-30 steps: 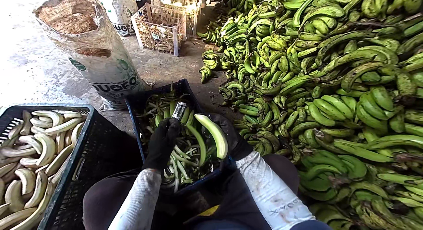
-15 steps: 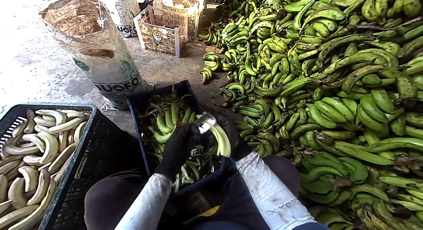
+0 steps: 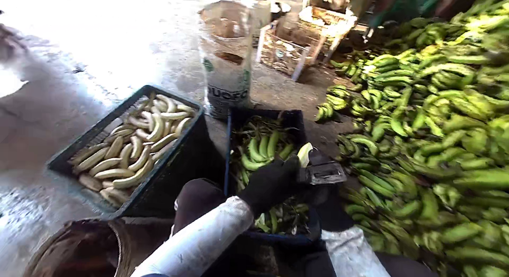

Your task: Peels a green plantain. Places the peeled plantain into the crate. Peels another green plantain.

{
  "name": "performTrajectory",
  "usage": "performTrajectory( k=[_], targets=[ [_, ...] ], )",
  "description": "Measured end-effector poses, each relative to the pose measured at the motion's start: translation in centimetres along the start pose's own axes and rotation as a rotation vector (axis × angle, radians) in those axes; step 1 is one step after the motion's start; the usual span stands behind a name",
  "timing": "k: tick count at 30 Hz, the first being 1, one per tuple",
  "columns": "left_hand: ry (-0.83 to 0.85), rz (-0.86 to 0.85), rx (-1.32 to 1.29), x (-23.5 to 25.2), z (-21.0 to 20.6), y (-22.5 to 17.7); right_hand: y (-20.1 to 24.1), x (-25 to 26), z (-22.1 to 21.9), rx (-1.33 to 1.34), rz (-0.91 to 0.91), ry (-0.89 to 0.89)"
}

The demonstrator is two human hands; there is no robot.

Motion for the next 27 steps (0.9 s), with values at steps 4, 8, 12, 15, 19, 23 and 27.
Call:
performTrajectory(
  k=[4, 8, 12, 15, 19, 23, 27],
  targets=[
    [-0.202, 0.032, 0.039, -2.4, 7.2, 7.4, 0.8, 5.0, -5.1, 0.192, 0.016, 0.120],
    [-0.448, 0.213, 0.050, -7.8, 14.5, 20.8, -0.2, 7.0, -5.4, 0.109, -0.018, 0.112],
    [-0.510, 0.400, -0.367, -12.8, 17.4, 32.3, -3.2, 7.6, -3.5, 0.032, -0.069, 0.065],
    [-0.488, 0.388, -0.613, -12.6, 16.5, 36.1, -5.0, 7.3, -2.7, 0.021, -0.135, 0.022],
    [-0.415, 0.524, -0.554, -8.1, 14.9, 38.2, -6.0, 7.4, -2.4, 0.004, -0.178, -0.008],
    [-0.148, 0.815, -0.473, -4.5, 14.0, 35.9, -5.3, 7.6, -2.9, -0.115, -0.189, -0.001],
    [-0.262, 0.593, -0.381, -3.7, 13.2, 41.0, -6.6, 8.2, -4.3, -0.102, -0.206, 0.027]
  ],
)
Point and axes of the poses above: each hand's wrist, its own x-axis towards the middle knuckle, its own z-axis out of the back of the hand, y = z × x, the point moved 10 cm from there along x, towards the middle knuckle, and after that the axes turned 9 degrees about y, right-handed, at the moved point
